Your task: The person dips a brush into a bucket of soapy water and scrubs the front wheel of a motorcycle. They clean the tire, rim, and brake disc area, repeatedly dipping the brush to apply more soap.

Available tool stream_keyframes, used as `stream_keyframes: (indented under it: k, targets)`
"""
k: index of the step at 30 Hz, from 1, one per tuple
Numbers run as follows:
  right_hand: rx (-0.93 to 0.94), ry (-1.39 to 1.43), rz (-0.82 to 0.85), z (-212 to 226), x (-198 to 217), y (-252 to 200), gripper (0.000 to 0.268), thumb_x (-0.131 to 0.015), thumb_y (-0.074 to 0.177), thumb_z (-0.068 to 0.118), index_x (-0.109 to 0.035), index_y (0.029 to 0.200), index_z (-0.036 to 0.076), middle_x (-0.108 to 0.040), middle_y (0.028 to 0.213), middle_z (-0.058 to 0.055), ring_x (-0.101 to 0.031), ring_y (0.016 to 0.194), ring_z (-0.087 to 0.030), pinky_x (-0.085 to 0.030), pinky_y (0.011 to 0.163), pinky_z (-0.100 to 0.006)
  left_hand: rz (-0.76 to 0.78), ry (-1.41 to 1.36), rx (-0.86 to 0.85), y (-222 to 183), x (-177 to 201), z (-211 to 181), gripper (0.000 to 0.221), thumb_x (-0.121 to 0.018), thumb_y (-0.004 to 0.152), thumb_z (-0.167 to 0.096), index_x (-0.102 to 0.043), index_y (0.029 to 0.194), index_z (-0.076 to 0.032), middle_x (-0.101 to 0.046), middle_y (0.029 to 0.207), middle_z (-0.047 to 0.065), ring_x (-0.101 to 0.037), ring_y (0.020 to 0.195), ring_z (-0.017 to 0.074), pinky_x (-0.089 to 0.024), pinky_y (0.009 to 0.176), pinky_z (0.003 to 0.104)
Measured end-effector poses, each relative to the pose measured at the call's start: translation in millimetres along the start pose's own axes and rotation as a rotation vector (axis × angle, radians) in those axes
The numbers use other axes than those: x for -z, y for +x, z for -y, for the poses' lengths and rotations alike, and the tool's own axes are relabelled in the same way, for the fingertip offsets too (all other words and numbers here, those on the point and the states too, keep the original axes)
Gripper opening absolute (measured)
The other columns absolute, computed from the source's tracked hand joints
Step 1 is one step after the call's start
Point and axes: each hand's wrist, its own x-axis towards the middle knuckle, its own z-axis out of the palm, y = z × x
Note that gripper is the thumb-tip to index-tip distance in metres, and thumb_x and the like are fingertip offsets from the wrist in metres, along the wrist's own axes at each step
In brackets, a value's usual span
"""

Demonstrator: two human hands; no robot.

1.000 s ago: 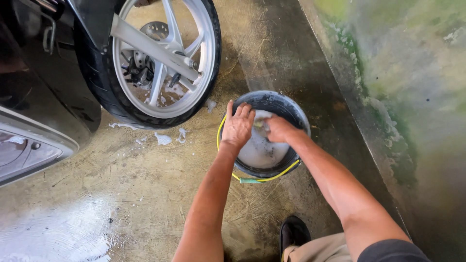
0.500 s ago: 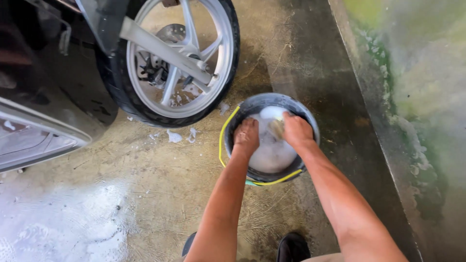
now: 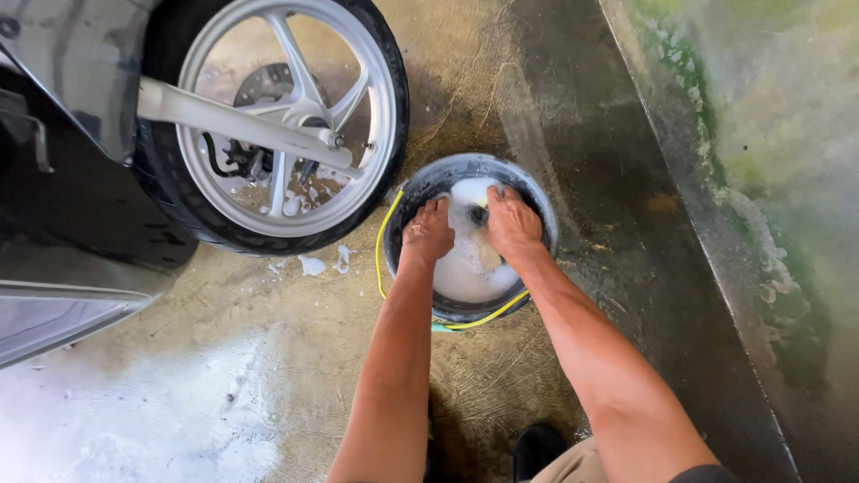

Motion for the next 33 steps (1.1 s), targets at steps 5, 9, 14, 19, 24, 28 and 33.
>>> stream_keyframes:
  k: [5,9,14,19,24,28,33]
  targets:
    - [0.016,-0.068,-0.077,-5,-1,26,0.043,-0.056,0.095,0.007,-0.054,0.138,0.015,-0.054,0.139,-0.014,-0.061,0.128,-0.036,-0.055,0.103,-0.051,-0.017,-0.028,-0.040,10,26,-5,0.074,-0.067,0.088,-0.029,-0.036,0.152,-0.010,-0.050,0.147,0.015,-0.058,0.129,0.0353,-0.055,0.102,0.047]
    - [0.065,-0.196,-0.185,-11,-8,50,0.032,-0.058,0.102,0.027,-0.061,0.133,0.020,-0.066,0.128,-0.012,-0.066,0.122,-0.031,-0.057,0.103,-0.046,-0.106,-0.078,-0.073,26,21,-3,0.068,-0.062,0.088,-0.022,-0.040,0.151,-0.006,-0.052,0.145,0.016,-0.059,0.128,0.0347,-0.056,0.099,0.046]
    - [-0.045,-0.233,-0.129,1,10,94,0.032,-0.055,0.105,0.032,-0.061,0.136,0.030,-0.068,0.131,-0.008,-0.066,0.124,-0.030,-0.057,0.101,-0.048,-0.108,-0.172,-0.062,58,32,-3,0.068,-0.055,0.090,-0.021,-0.035,0.154,-0.009,-0.048,0.149,0.012,-0.053,0.132,0.0304,-0.050,0.103,0.042]
    - [-0.151,-0.256,-0.125,26,34,116,0.036,-0.053,0.105,0.028,-0.061,0.140,0.032,-0.071,0.126,-0.010,-0.068,0.119,-0.033,-0.058,0.100,-0.053,-0.101,-0.201,-0.043,75,51,-10,0.068,-0.054,0.090,-0.021,-0.036,0.154,-0.007,-0.045,0.152,0.011,-0.050,0.132,0.0284,-0.049,0.104,0.041]
    - [-0.236,-0.265,-0.090,16,49,143,0.034,-0.056,0.104,0.031,-0.062,0.137,0.039,-0.074,0.122,-0.011,-0.069,0.118,-0.034,-0.058,0.099,-0.053,-0.091,-0.267,-0.059,102,47,-18,0.075,-0.061,0.089,-0.021,-0.032,0.156,-0.005,-0.039,0.157,0.015,-0.047,0.134,0.0332,-0.047,0.106,0.044]
    - [-0.160,-0.286,-0.052,13,76,171,0.033,-0.057,0.104,0.033,-0.063,0.136,0.039,-0.073,0.124,-0.015,-0.068,0.121,-0.037,-0.057,0.101,-0.055,-0.126,-0.271,0.001,117,60,-32,0.076,-0.064,0.090,-0.024,-0.033,0.157,-0.004,-0.036,0.159,0.016,-0.047,0.134,0.0341,-0.048,0.107,0.044]
    - [-0.059,-0.472,0.020,11,95,211,0.030,-0.060,0.102,0.035,-0.068,0.131,0.035,-0.074,0.127,-0.012,-0.066,0.126,-0.032,-0.056,0.104,-0.049,-0.188,-0.256,0.115,134,63,-52,0.069,-0.060,0.091,-0.024,-0.040,0.155,-0.006,-0.041,0.157,0.015,-0.051,0.132,0.0326,-0.051,0.104,0.043]
